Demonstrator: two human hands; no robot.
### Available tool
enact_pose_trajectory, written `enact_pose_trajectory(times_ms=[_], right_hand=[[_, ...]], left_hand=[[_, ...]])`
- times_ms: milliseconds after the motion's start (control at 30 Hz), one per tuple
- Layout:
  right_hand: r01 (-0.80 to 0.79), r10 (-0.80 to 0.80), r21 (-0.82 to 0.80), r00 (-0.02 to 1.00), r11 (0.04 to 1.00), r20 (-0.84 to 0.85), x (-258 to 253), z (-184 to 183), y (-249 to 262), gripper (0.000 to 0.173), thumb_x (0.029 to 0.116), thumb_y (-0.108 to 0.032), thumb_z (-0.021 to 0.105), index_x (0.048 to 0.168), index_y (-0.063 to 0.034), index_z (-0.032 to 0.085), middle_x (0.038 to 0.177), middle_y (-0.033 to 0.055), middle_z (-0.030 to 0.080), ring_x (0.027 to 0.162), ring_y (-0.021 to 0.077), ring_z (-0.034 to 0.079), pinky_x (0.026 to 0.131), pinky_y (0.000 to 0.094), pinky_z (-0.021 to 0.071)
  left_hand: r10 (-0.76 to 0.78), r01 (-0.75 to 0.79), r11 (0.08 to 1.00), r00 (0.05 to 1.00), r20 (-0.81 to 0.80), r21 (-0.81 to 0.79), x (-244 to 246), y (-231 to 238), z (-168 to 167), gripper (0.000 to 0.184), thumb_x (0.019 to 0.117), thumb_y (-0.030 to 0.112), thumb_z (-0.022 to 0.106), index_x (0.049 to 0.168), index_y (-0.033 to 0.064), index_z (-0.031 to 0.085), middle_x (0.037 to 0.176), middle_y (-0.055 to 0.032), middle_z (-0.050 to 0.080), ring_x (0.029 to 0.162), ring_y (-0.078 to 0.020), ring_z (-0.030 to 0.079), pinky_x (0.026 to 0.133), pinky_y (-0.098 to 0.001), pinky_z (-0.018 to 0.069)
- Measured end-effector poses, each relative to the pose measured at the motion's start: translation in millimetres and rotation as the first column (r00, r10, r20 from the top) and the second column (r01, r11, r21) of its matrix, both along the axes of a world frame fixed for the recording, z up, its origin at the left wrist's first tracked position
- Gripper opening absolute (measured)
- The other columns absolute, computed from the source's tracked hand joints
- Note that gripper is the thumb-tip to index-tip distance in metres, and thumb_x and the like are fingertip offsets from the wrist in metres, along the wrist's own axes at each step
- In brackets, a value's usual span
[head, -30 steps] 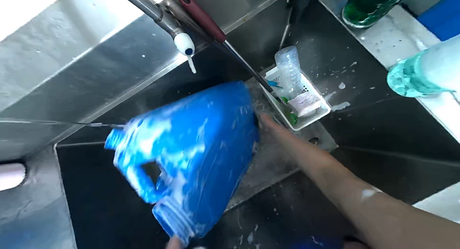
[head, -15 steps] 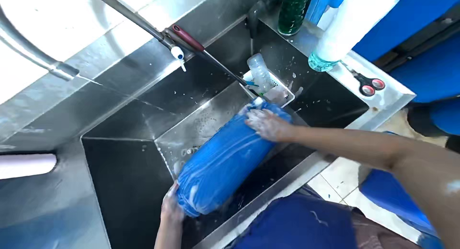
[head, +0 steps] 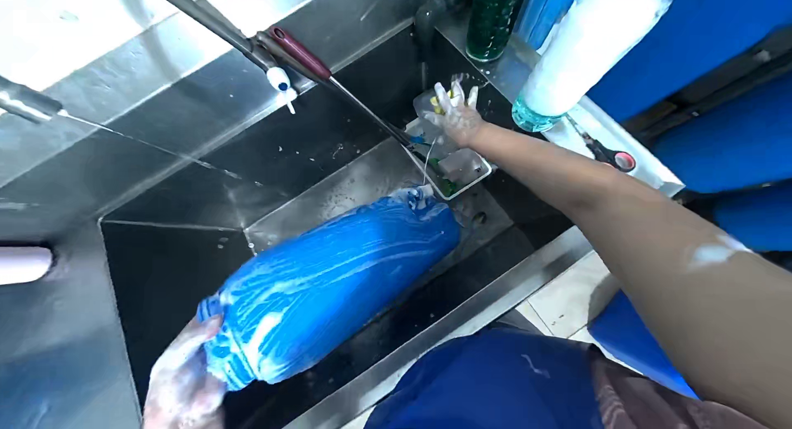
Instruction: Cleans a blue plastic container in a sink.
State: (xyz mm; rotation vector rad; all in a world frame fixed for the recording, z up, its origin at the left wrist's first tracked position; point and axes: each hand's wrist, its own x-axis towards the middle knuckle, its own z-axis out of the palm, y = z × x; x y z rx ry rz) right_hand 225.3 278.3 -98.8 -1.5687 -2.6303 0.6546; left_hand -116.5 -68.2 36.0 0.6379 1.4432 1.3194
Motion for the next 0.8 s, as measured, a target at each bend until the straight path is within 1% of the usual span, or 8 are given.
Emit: enact_pose_trajectory(times_ms=[33, 133, 233, 300, 367, 500, 667, 800], right_hand=[[-0.045, 0.044, 0.023, 0.998, 0.999, 0.042, -0.5, -10.6, 2.5, 0.056, 0.0942, -0.001, 0.067, 0.148, -0.0044, 0.054, 0.164, 0.033, 0.021, 0.151, 0.0581, 0.014, 0.114, 0.0825, 0.0099], [-0.043, 0.071, -0.221, 0.99, 0.974, 0.121, -4.6, -72.1, -10.9, 0.032, 0.0983, -0.01, 0.063, 0.127, 0.0057, 0.065, 0.134, 0.0304, 0.06, 0.128, 0.0485, 0.056, 0.105, 0.0674, 0.0425], [0.019, 0.054, -0.317, 0.974, 0.948, 0.22, 20.8, -163.7, -5.0, 0.044, 0.0947, -0.025, 0.071, 0.131, -0.0002, 0.064, 0.128, 0.0303, 0.064, 0.123, 0.0512, 0.058, 0.103, 0.0726, 0.0424], [-0.026, 0.085, -0.213, 0.959, 0.977, 0.272, 36.1, -188.8, -1.2, 0.042, 0.0979, -0.03, 0.067, 0.132, -0.0054, 0.066, 0.129, 0.0274, 0.065, 0.125, 0.05, 0.057, 0.101, 0.0717, 0.0445], [-0.009, 0.093, -0.274, 0.952, 0.962, 0.292, 36.2, -177.4, 5.3, 0.043, 0.0985, -0.025, 0.067, 0.134, 0.0001, 0.062, 0.135, 0.0298, 0.06, 0.129, 0.052, 0.054, 0.101, 0.0731, 0.0434], [0.153, -0.189, -0.41, 0.981, 0.899, -0.049, 31.3, -118.1, 21.9, 0.05, 0.0945, -0.016, 0.074, 0.135, 0.0087, 0.056, 0.131, 0.0373, 0.058, 0.123, 0.0554, 0.056, 0.102, 0.0738, 0.0411], [-0.178, -0.262, -0.473, 0.642, 0.863, -0.721, 25.7, 25.0, -61.9, 0.031, 0.085, -0.019, 0.07, 0.114, -0.0112, 0.064, 0.091, -0.0035, 0.073, 0.078, 0.0027, 0.069, 0.071, 0.0245, 0.061], [-0.249, 0.019, -0.233, 0.719, 0.94, -0.694, 6.7, 69.7, -174.8, 0.066, 0.0759, -0.022, 0.081, 0.127, 0.0078, 0.051, 0.108, 0.0182, 0.066, 0.094, 0.0207, 0.066, 0.082, 0.0408, 0.0566]], left_hand=[[-0.016, 0.016, 1.0, 0.997, -0.072, 0.001, 23.6, 14.8, 12.8, 0.019, 0.0845, 0.016, 0.064, 0.099, 0.0249, 0.073, 0.089, 0.0102, 0.076, 0.079, 0.0009, 0.071, 0.069, -0.0195, 0.0608], [-0.215, 0.212, 0.976, 0.906, -0.365, -0.049, 99.4, 50.9, 0.2, 0.035, 0.0878, 0.016, 0.065, 0.122, 0.0131, 0.057, 0.098, 0.0136, 0.071, 0.088, 0.0029, 0.068, 0.078, -0.0187, 0.0589], [-0.398, 0.365, 0.905, 0.54, -0.742, -0.219, 144.8, 72.6, -21.5, 0.041, 0.0979, 0.025, 0.058, 0.122, -0.0082, 0.065, 0.101, -0.0124, 0.073, 0.092, -0.0178, 0.07, 0.085, -0.0367, 0.0566], [-0.185, 0.169, 0.976, 0.329, -0.926, -0.135, 140.8, 70.7, -23.5, 0.034, 0.098, 0.024, 0.056, 0.109, -0.0032, 0.075, 0.096, -0.0172, 0.076, 0.086, -0.0253, 0.075, 0.08, -0.042, 0.0597], [0.005, -0.109, 0.994, 0.32, -0.947, -0.032, 111.2, 67.9, -30.6, 0.035, 0.0951, 0.023, 0.061, 0.109, -0.0082, 0.068, 0.1, -0.0246, 0.069, 0.087, -0.0308, 0.068, 0.08, -0.047, 0.0561], [0.314, -0.399, 0.892, 0.885, -0.344, -0.213, 93.0, 92.3, -47.3, 0.029, 0.1095, 0.02, 0.043, 0.131, 0.0016, 0.051, 0.104, -0.0039, 0.064, 0.084, -0.0085, 0.065, 0.077, -0.0265, 0.0567], [0.471, -0.591, 0.799, 0.727, 0.5, 0.107, 84.2, 137.5, -75.9, 0.044, 0.1058, 0.019, 0.027, 0.077, 0.0144, 0.06, 0.065, 0.0003, 0.067, 0.062, -0.0117, 0.069, 0.063, -0.0274, 0.0603], [0.046, -0.479, 0.721, 0.755, 0.654, 0.501, 79.7, 109.9, -88.1, 0.03, 0.0958, 0.017, 0.049, 0.071, 0.0144, 0.066, 0.061, 0.0028, 0.065, 0.057, -0.0094, 0.065, 0.061, -0.0263, 0.057]])
